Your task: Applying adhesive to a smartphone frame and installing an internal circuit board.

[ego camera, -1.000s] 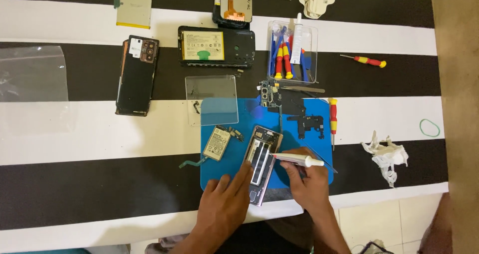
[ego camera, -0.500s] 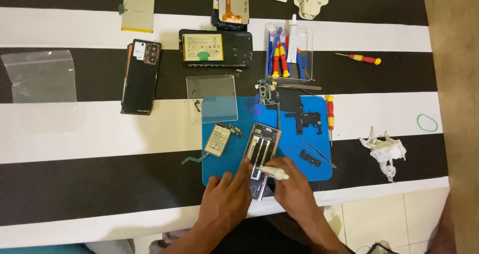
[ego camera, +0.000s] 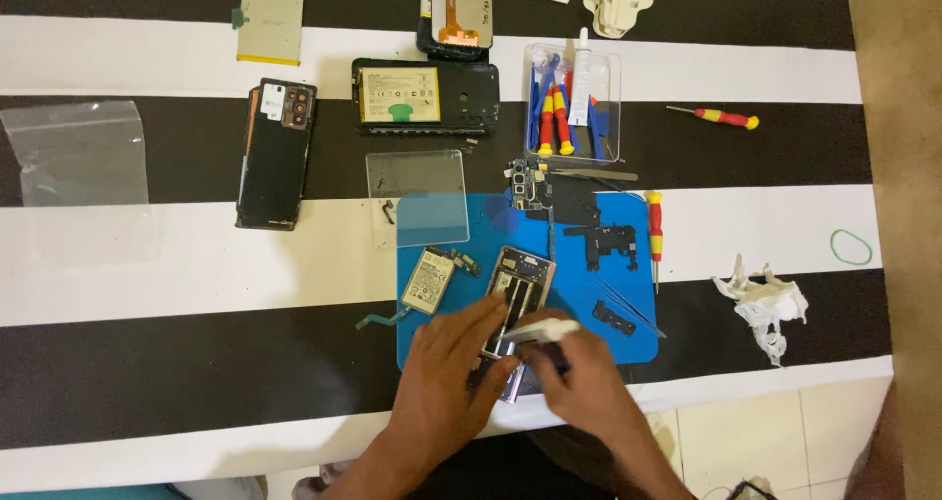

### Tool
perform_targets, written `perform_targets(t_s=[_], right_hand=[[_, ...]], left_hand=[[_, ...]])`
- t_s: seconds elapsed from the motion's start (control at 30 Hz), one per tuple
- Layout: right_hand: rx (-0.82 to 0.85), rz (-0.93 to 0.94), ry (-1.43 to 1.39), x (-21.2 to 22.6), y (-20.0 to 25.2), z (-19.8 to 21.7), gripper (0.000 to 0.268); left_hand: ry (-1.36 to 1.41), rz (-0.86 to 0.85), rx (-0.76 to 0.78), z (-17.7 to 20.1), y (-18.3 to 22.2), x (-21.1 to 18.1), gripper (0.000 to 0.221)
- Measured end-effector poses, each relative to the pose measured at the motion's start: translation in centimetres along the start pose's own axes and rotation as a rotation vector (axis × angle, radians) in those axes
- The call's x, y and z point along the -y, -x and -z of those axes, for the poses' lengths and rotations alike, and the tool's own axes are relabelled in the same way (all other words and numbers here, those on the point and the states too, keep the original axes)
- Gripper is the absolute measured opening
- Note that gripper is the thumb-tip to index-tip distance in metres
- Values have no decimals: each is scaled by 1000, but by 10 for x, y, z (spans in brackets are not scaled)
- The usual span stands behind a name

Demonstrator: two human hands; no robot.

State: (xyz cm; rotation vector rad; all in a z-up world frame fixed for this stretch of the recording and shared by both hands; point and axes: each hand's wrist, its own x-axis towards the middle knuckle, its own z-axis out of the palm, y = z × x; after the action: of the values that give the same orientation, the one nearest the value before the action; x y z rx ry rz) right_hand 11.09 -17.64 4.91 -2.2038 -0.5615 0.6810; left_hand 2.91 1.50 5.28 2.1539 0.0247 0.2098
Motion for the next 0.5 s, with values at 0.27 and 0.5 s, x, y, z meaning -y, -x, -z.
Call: perform_targets(t_s=[0.27,0.5], right_hand=[[-155,302,155,17,6,-1,29],[-166,142,-78,41,22,-21,42]], left_hand=[[365,181,-164,11,-30,-15,16],[618,199,-209,6,-35,-19,29]])
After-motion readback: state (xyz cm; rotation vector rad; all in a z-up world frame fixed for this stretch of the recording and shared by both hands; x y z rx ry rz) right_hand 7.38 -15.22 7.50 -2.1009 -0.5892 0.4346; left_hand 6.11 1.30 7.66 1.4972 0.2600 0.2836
